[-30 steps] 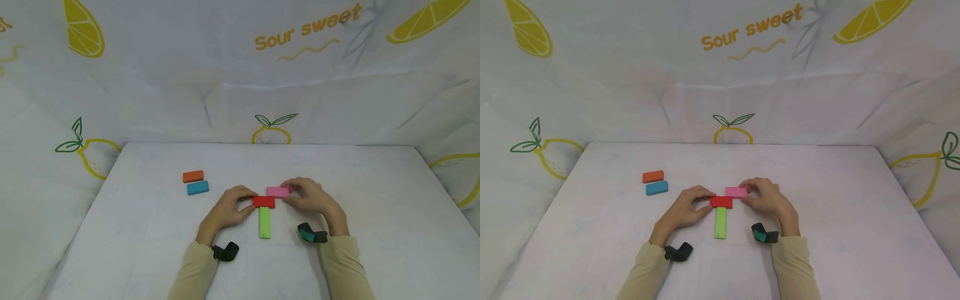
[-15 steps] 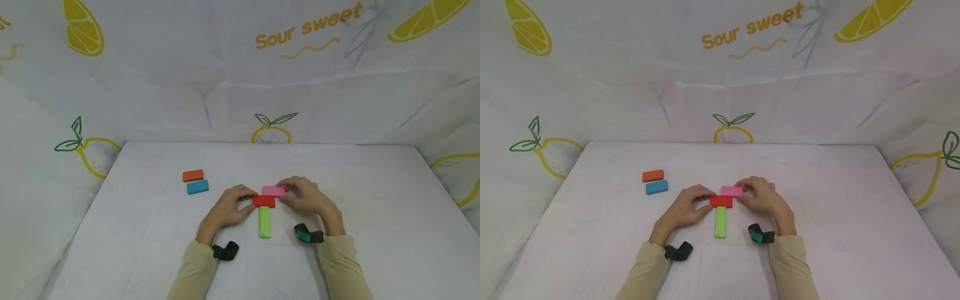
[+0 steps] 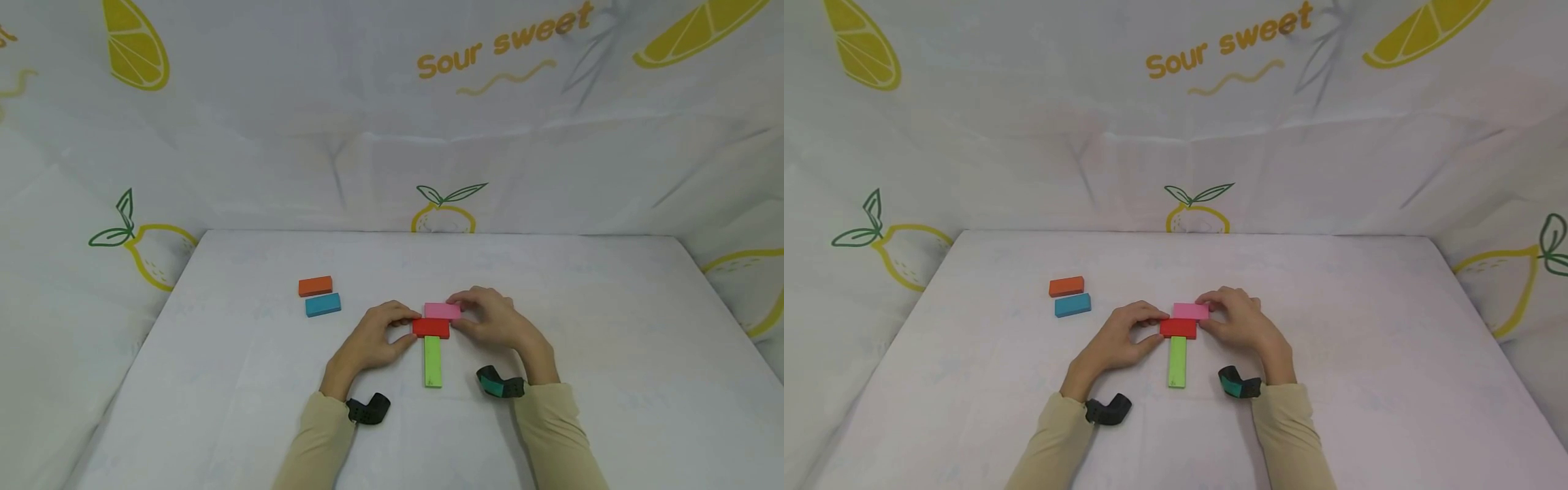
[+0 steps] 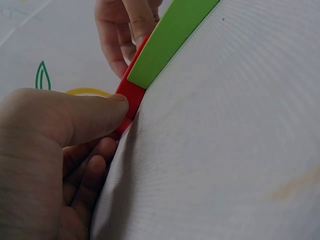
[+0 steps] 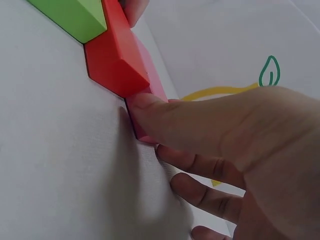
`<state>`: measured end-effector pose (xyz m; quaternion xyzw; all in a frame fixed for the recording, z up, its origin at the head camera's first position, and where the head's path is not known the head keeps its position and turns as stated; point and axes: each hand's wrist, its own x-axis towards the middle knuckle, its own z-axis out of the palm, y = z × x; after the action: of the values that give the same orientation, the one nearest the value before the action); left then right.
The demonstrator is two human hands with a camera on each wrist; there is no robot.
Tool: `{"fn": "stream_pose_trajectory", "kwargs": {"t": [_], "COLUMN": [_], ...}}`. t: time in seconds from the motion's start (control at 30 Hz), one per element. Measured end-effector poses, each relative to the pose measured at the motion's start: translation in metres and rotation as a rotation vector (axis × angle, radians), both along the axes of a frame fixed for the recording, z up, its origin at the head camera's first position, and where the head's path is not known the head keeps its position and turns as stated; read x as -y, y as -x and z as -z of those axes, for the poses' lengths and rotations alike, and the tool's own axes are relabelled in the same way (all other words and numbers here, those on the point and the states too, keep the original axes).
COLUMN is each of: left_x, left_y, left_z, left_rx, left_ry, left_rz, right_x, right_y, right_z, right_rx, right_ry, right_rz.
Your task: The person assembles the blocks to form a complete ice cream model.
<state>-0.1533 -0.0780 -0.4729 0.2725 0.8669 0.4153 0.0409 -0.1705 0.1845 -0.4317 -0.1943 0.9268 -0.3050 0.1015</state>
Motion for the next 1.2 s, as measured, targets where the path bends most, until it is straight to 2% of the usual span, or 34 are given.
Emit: {"fn": "stream_pose_trajectory", "kwargs": {"t": [0.3,0.7,1.2], "left_x": [0.001,0.0,0.001], "left_y": [0.0,0.002,0.002], "left_z": [0.0,0.0,0.0], "left_rx": [-0.021,-0.04,-0.045], "left_ry": [-0.011,-0.027,-0.039], "left_rz": [-0.002,-0.017,-0.01], "right_x": [-0.009,-0.008,-0.002], "right_y": [-0.004,-0.001,-0.002], "right_z": [-0.003,0.0,-0.001], "right_rx": [-0.006,0.034,0.009], "right_ry": [0.029,0.017,0.025], "right_rz": [0.043,0.031,0.03]}}
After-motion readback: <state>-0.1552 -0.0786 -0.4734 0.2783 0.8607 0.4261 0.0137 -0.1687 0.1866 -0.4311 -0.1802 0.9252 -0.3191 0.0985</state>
